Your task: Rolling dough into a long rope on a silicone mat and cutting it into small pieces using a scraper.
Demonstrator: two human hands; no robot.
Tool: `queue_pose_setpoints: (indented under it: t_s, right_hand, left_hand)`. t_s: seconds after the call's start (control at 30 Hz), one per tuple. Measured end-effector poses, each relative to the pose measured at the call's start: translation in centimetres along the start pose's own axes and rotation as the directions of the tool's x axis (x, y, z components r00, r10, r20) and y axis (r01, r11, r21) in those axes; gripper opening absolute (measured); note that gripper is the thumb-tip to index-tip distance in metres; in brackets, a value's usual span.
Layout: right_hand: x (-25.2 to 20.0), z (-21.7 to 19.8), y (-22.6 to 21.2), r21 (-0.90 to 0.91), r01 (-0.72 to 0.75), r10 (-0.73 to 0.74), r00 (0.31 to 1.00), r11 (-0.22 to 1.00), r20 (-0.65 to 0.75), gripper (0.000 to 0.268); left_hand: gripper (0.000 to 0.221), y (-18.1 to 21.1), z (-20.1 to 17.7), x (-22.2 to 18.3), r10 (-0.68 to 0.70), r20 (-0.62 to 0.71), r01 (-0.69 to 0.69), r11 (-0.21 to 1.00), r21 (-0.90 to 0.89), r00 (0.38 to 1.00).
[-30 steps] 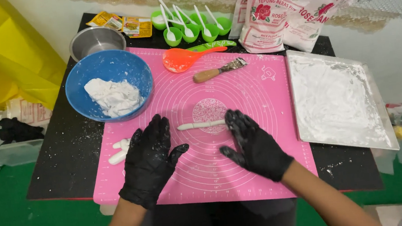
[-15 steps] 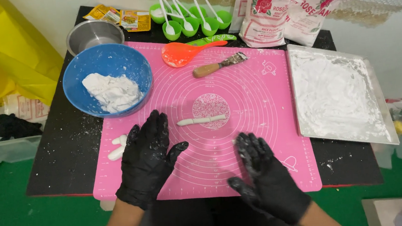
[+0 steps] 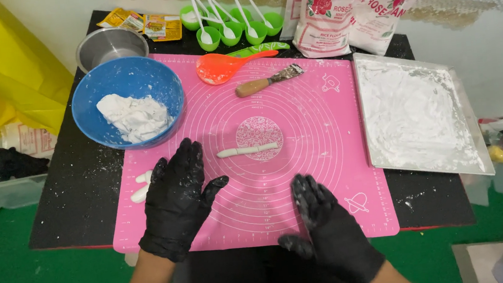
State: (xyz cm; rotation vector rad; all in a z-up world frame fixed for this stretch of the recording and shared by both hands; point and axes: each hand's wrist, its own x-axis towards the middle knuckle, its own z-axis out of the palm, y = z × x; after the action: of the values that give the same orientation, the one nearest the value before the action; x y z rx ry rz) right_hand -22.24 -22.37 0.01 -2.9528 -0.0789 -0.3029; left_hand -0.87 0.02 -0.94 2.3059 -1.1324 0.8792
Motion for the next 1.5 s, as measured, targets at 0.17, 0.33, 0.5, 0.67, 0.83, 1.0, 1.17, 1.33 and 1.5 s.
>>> queue_pose_setpoints:
  t_s: [0.17,0.33,0.5,0.67,0.83,1.0,1.17,1.33,1.5]
  right_hand:
    - [0.6,0.8,0.2,-0.006,-0.053,0.053,0.998,0.999,-0.036,0.11]
    - [5.8,2.5,2.6,-0.059,-0.089,0.088,0.996,0.994,-0.01,0.106]
    - [3.5,0.8,1.0,-0.036,-0.067,0.068,0.998,0.997,0.005,0.116]
    - [-2.7,-2.2,0.7,0.087,0.024,-0.035,0.99,0.996,0.136,0.084]
    - [-6.5,-5.8,0.6,0.162,-0.106,0.083,0.986,0.981,0.144,0.07]
    - [-4.9,-4.3,-0.6,0.152,0.023,-0.034,0.997,0.988,0.067,0.076]
    - [0.9,0.3,0.7,0.006,-0.035,0.034,0.995,0.999,0.092,0.091]
    - [4.4,2.5,2.7,-0.051,-0.006,0.003,0.998,0.999,-0.056,0.099]
    - [1.3,-0.4,1.1,-0.01,-0.007,0.008,0.998,1.0,0.065,0.099]
  left_hand:
    - [0.069,0.7,-0.3,0.6,-0.027,0.007,0.028,0.998,-0.061,1.0]
    - [0.073,1.1,-0.1,0.4,-0.038,0.005,0.038,0.999,-0.028,0.999]
    - [0.074,0.7,-0.2,-0.2,-0.038,0.024,0.039,0.999,-0.02,0.999]
    - [0.072,0.5,-0.2,-0.1,0.014,0.0,-0.014,1.0,0.012,1.0]
    - [0.073,1.0,-0.7,0.1,0.027,0.015,-0.027,1.0,0.0,1.0]
    - [0.071,1.1,-0.8,-0.2,0.06,-0.016,-0.06,0.998,0.003,0.998]
    - [0.074,1.3,-0.9,-0.4,0.065,-0.034,-0.064,0.998,0.016,0.997]
    - [0.074,1.3,-1.0,-0.2,0.023,-0.016,-0.023,1.0,0.005,1.0]
    - [0.07,0.8,-0.8,-0.2,0.013,-0.011,-0.013,1.0,-0.018,1.0]
